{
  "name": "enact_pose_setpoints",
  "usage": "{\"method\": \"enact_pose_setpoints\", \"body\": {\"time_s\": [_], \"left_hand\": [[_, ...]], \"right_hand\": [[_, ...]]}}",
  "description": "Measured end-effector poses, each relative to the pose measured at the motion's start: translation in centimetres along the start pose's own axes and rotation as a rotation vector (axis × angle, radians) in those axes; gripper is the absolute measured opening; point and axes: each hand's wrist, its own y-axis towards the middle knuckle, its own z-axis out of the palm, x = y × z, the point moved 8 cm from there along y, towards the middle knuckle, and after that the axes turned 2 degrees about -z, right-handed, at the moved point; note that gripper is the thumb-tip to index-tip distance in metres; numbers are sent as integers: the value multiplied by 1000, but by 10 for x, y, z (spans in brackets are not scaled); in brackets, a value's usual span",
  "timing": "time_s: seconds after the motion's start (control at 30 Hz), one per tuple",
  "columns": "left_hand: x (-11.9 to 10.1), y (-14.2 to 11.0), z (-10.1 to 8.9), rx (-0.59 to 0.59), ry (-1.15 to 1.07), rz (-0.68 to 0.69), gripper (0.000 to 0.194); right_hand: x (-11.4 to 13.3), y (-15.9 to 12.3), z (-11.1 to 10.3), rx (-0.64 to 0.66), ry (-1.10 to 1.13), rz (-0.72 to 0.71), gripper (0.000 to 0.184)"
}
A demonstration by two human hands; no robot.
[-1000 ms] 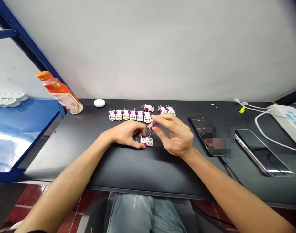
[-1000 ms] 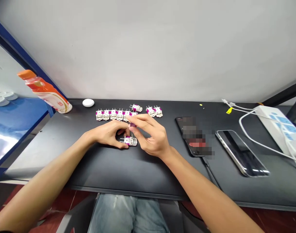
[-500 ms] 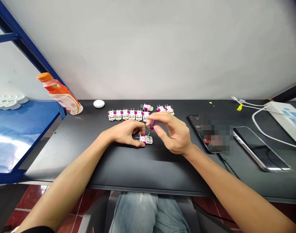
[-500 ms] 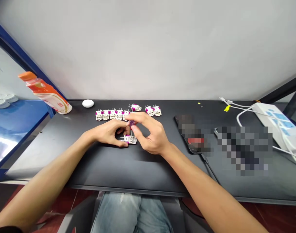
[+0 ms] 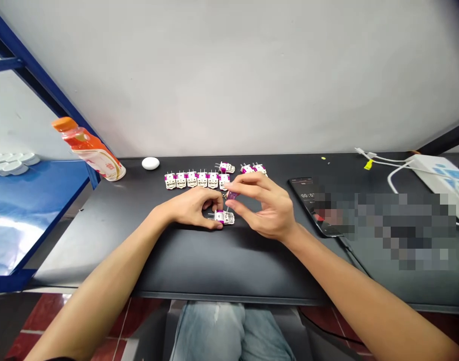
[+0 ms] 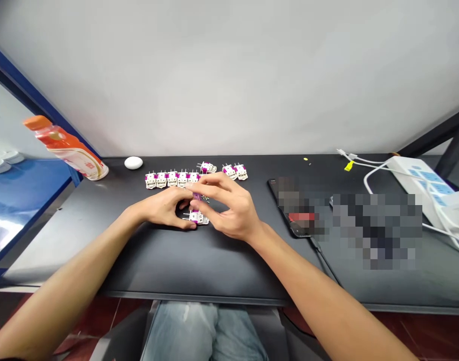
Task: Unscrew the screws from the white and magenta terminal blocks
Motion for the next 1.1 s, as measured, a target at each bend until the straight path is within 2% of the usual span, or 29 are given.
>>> {"method": "enact_pose_setpoints", "body": {"time_s": [0.13,0.3,0.37,0.53,0.63,0.7,0.87,1.0,1.1], "left_hand": [[0,0,1,4,9,8,36],[0,0,1,-1,-9,18,36],[0,0,1,0,3,17,36],[-1,-1,2,13,-25,21,35],[-1,-1,1,4,0,16,34],[0,-1,1,6,11,8,35],[0,-1,3,29,-39,2,35],[0,-1,2,19,12,-3,36],[0,0,2,19,22,-1,36]], "right_hand": [[0,1,2,24,20,21,55],[1,0,1,2,3,-4,47],[1,-2,0,-16,6,-10,50],[-11,-7,7,58,95,134,54],[-4,-4,4,25,41,32,45],[0,-2,2,2,4,-24,46],[-8,-4,8,79,68,103,56],[-4,-2,3,51,-32,28,40],[-2,-1,1,28,-49,-7,43]]}}
